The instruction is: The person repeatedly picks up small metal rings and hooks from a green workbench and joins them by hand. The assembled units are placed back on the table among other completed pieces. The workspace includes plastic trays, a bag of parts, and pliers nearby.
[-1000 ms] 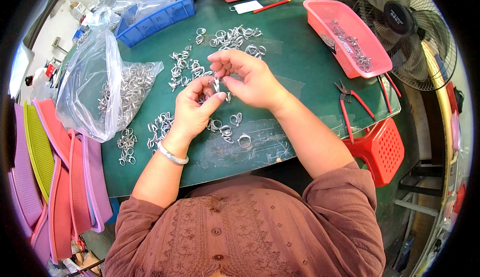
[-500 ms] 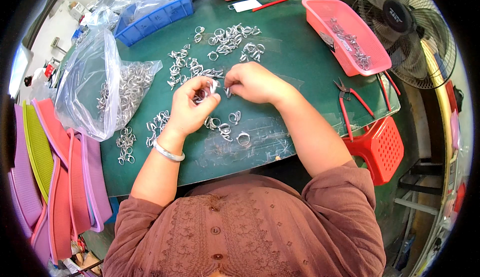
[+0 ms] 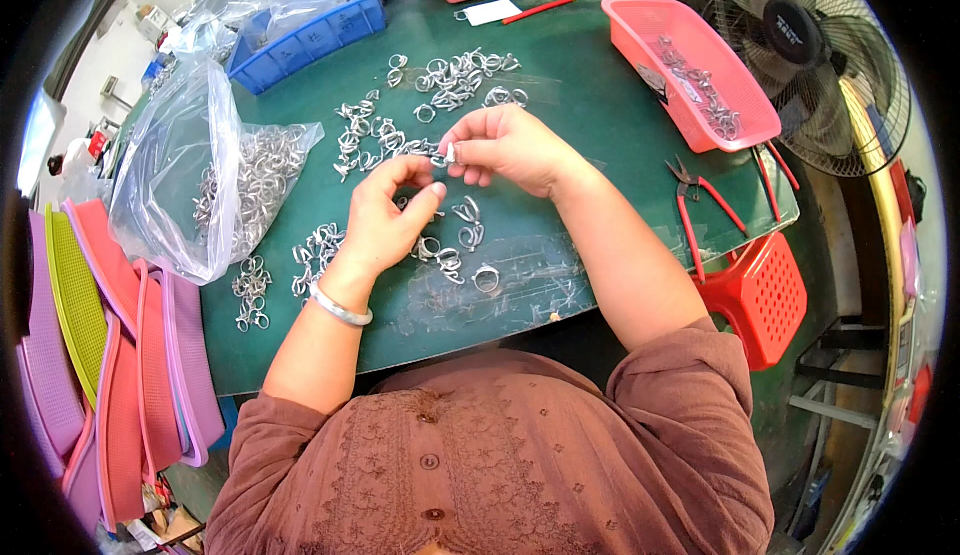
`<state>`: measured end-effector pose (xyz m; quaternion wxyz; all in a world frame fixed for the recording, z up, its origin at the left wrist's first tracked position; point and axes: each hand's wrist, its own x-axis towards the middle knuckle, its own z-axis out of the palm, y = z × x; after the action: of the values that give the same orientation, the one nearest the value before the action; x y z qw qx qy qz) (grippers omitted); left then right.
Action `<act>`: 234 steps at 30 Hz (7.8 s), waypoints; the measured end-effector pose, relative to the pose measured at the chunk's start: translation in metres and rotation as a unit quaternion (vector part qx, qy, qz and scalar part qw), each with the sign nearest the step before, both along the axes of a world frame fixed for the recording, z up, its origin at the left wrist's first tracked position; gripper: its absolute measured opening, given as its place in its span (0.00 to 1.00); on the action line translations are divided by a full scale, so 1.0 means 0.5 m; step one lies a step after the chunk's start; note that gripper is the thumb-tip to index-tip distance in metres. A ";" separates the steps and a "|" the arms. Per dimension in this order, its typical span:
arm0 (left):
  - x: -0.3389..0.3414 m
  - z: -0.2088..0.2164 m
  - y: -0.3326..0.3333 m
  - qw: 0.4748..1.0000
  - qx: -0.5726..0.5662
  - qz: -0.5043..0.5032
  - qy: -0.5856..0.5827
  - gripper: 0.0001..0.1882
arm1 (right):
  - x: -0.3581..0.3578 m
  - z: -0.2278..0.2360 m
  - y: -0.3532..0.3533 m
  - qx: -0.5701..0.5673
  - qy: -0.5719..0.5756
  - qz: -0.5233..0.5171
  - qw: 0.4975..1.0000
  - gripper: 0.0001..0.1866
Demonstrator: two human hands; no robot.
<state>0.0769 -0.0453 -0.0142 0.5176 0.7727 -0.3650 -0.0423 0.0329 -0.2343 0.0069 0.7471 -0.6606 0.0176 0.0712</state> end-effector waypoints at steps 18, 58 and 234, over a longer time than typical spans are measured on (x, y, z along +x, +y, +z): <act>-0.013 0.010 -0.011 0.968 -0.211 -0.026 0.135 0.13 | -0.016 -0.004 0.040 -0.112 -0.189 -0.078 0.972 0.07; 0.001 0.005 0.001 0.913 -0.291 -0.066 0.278 0.12 | -0.021 -0.015 0.077 -0.241 -0.330 -0.101 0.907 0.06; -0.024 0.009 -0.002 0.884 -0.273 -0.112 0.361 0.04 | -0.096 0.032 0.082 -0.086 -0.208 -0.094 0.970 0.13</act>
<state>0.0648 -0.0463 -0.0095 0.7960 0.4860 -0.2336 -0.2749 -0.0149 -0.1935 0.0227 0.6781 -0.7181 -0.0700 -0.1403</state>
